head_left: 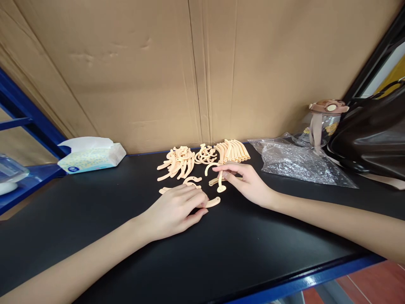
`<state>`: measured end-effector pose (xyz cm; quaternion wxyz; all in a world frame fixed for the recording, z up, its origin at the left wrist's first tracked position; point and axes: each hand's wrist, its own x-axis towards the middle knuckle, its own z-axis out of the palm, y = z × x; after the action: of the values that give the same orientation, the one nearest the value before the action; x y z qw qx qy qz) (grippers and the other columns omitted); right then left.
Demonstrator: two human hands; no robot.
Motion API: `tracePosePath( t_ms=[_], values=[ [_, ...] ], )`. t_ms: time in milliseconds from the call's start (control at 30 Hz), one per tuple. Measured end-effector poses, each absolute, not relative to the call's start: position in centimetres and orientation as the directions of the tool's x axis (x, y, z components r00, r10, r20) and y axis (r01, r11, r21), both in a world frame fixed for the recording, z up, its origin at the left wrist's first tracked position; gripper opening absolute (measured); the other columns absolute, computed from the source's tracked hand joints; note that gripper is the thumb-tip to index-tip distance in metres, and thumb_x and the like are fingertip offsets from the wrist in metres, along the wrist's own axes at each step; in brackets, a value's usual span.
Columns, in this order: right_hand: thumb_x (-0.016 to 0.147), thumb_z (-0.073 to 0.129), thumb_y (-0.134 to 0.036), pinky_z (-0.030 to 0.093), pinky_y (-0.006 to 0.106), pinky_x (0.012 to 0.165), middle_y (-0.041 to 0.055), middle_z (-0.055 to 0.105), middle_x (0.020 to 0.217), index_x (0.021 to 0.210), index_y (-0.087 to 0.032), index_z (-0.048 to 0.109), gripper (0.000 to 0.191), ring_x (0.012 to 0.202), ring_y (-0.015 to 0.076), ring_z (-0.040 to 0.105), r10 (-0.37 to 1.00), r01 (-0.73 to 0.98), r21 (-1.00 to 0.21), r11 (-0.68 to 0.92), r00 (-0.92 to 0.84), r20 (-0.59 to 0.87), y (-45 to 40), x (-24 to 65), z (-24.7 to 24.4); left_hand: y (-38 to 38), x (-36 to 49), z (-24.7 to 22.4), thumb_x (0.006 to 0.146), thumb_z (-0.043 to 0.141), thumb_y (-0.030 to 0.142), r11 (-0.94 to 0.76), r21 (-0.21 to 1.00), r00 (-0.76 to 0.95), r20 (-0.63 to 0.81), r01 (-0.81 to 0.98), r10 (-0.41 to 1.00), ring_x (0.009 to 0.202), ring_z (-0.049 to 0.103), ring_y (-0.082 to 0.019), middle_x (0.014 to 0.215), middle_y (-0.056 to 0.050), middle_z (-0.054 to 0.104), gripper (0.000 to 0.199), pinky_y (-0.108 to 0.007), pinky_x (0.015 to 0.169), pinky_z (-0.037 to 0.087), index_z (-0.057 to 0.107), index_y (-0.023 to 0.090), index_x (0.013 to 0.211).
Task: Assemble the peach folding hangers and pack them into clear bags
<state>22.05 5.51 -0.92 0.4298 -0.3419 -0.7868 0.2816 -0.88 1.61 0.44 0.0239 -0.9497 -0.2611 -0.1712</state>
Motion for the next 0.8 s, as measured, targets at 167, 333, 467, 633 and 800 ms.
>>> tracePosePath(
  t_ms=[167, 333, 467, 633, 800],
  values=[
    [0.091, 0.047, -0.024, 0.054, 0.028, 0.070, 0.0049, 0.068, 0.100, 0.106, -0.022, 0.067, 0.026, 0.089, 0.0162, 0.064, 0.779, 0.289, -0.740, 0.607, -0.400, 0.482, 5.48, 22.04, -0.91, 1.49, -0.86, 0.44, 0.093, 0.047, 0.019, -0.849, 0.009, 0.793, 0.352, 0.529, 0.497, 0.082, 0.060, -0.016, 0.092, -0.002, 0.067, 0.011, -0.029, 0.073, 0.045, 0.055, 0.019, 0.101],
    [0.091, 0.048, -0.025, 0.054, 0.028, 0.069, 0.0047, 0.069, 0.102, 0.104, -0.022, 0.068, 0.024, 0.088, 0.0162, 0.064, 0.775, 0.310, -0.722, 0.619, -0.392, 0.495, 5.58, 22.02, -0.99, 1.50, -0.76, 0.71, 0.090, 0.053, 0.024, -0.837, -0.013, 0.777, 0.380, 0.547, 0.502, 0.099, 0.057, -0.020, 0.104, -0.005, 0.065, 0.020, -0.034, 0.085, 0.043, 0.058, 0.020, 0.109],
    [0.091, 0.048, -0.026, 0.054, 0.027, 0.069, 0.0042, 0.069, 0.099, 0.104, -0.022, 0.067, 0.024, 0.086, 0.0156, 0.065, 0.778, 0.299, -0.733, 0.611, -0.397, 0.487, 5.60, 22.02, -1.03, 1.61, -0.79, 0.76, 0.090, 0.053, 0.024, -0.839, 0.034, 0.785, 0.335, 0.543, 0.522, 0.100, 0.055, -0.019, 0.102, -0.003, 0.065, 0.011, -0.033, 0.087, 0.040, 0.061, 0.021, 0.098],
    [0.091, 0.048, -0.025, 0.053, 0.027, 0.069, 0.0037, 0.068, 0.093, 0.103, -0.021, 0.067, 0.023, 0.081, 0.0148, 0.064, 0.785, 0.295, -0.745, 0.599, -0.400, 0.473, 5.58, 22.07, -1.04, 1.54, -0.72, 0.86, 0.090, 0.052, 0.019, -0.850, 0.052, 0.791, 0.340, 0.524, 0.509, 0.098, 0.054, -0.018, 0.099, -0.002, 0.064, 0.006, -0.033, 0.090, 0.038, 0.057, 0.020, 0.087],
    [0.091, 0.048, -0.024, 0.053, 0.027, 0.068, 0.0036, 0.068, 0.094, 0.103, -0.021, 0.067, 0.023, 0.079, 0.0141, 0.063, 0.783, 0.295, -0.743, 0.601, -0.401, 0.475, 5.62, 22.06, -1.14, 1.52, -0.59, 0.83, 0.090, 0.051, 0.019, -0.854, 0.033, 0.793, 0.353, 0.520, 0.497, 0.092, 0.054, -0.018, 0.093, -0.002, 0.063, 0.006, -0.032, 0.086, 0.039, 0.053, 0.019, 0.084]
  ],
)
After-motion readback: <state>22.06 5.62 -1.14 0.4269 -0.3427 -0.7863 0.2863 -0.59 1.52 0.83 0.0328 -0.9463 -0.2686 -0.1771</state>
